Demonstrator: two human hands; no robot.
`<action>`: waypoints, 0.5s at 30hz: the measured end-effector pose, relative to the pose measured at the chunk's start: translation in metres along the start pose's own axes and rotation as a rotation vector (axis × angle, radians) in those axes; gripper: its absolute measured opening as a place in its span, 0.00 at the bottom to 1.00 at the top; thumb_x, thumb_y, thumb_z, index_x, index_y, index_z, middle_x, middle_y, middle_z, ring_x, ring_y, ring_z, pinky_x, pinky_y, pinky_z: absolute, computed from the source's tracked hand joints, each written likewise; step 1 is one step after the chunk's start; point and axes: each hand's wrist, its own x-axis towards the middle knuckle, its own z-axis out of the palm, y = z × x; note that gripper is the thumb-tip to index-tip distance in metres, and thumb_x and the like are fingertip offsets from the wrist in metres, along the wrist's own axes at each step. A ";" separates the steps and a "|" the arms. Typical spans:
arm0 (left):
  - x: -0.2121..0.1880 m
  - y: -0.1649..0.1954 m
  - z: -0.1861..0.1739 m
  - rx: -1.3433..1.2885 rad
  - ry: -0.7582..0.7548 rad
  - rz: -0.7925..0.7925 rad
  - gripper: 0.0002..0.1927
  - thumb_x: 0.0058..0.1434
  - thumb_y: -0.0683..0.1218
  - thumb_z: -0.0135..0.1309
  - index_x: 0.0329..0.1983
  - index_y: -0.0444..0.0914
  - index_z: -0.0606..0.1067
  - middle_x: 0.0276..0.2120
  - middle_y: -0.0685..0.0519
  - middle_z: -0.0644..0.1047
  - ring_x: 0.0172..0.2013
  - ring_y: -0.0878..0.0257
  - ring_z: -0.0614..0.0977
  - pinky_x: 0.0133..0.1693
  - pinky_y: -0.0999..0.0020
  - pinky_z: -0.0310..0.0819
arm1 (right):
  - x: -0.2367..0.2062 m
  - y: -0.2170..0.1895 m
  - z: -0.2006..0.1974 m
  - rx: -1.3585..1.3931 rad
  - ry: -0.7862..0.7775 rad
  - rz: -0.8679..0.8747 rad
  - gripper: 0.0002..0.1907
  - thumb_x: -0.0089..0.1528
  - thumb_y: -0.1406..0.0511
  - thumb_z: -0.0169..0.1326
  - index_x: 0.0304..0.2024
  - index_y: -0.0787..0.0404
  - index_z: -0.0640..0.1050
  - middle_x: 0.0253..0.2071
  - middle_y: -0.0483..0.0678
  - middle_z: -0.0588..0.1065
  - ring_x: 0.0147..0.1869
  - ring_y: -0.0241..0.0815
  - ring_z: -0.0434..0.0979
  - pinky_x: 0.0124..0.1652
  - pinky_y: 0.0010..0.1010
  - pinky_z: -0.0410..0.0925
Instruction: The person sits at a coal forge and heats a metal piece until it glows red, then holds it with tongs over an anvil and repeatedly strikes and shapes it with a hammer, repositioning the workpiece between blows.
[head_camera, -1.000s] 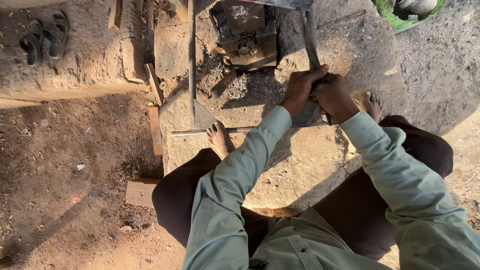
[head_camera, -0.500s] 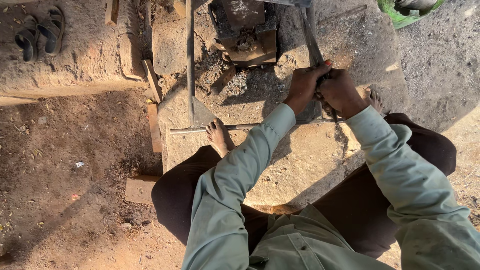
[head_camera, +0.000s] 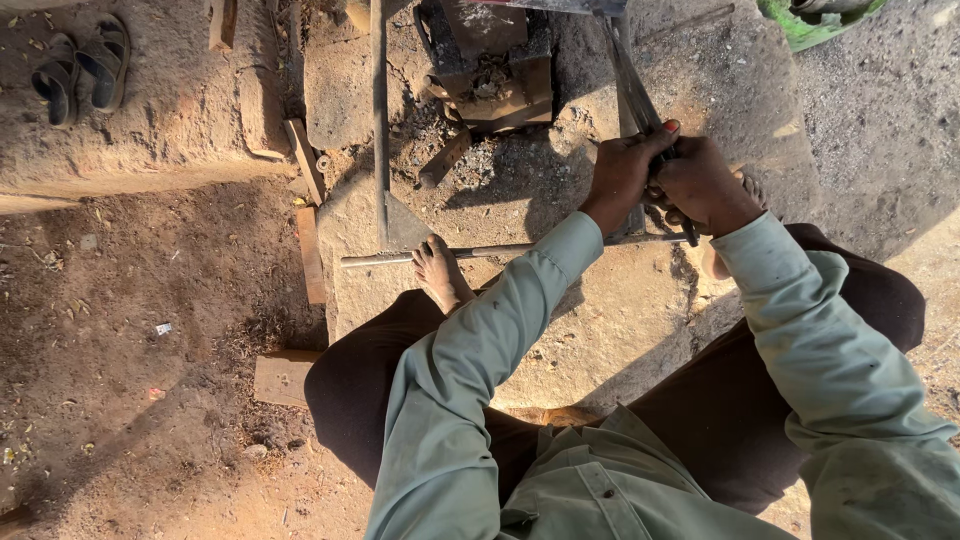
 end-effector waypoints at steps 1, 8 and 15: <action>-0.002 0.000 0.001 -0.007 0.005 0.008 0.23 0.62 0.58 0.61 0.31 0.31 0.81 0.18 0.52 0.77 0.16 0.66 0.79 0.19 0.69 0.77 | -0.004 0.000 0.000 -0.007 0.011 0.021 0.08 0.64 0.73 0.49 0.44 0.69 0.74 0.25 0.51 0.73 0.20 0.38 0.68 0.16 0.32 0.59; -0.009 -0.011 0.006 -0.080 -0.010 0.036 0.20 0.63 0.56 0.61 0.31 0.32 0.81 0.19 0.53 0.77 0.17 0.68 0.77 0.19 0.70 0.73 | -0.018 -0.004 0.002 0.033 0.030 0.037 0.08 0.63 0.73 0.49 0.45 0.68 0.74 0.26 0.49 0.72 0.22 0.36 0.70 0.17 0.31 0.61; -0.007 -0.038 0.020 -0.009 -0.083 0.104 0.20 0.62 0.56 0.63 0.32 0.33 0.82 0.21 0.56 0.77 0.21 0.71 0.75 0.22 0.71 0.67 | -0.047 0.011 -0.002 0.025 0.125 0.003 0.09 0.65 0.72 0.47 0.46 0.70 0.76 0.26 0.49 0.72 0.21 0.37 0.68 0.18 0.31 0.60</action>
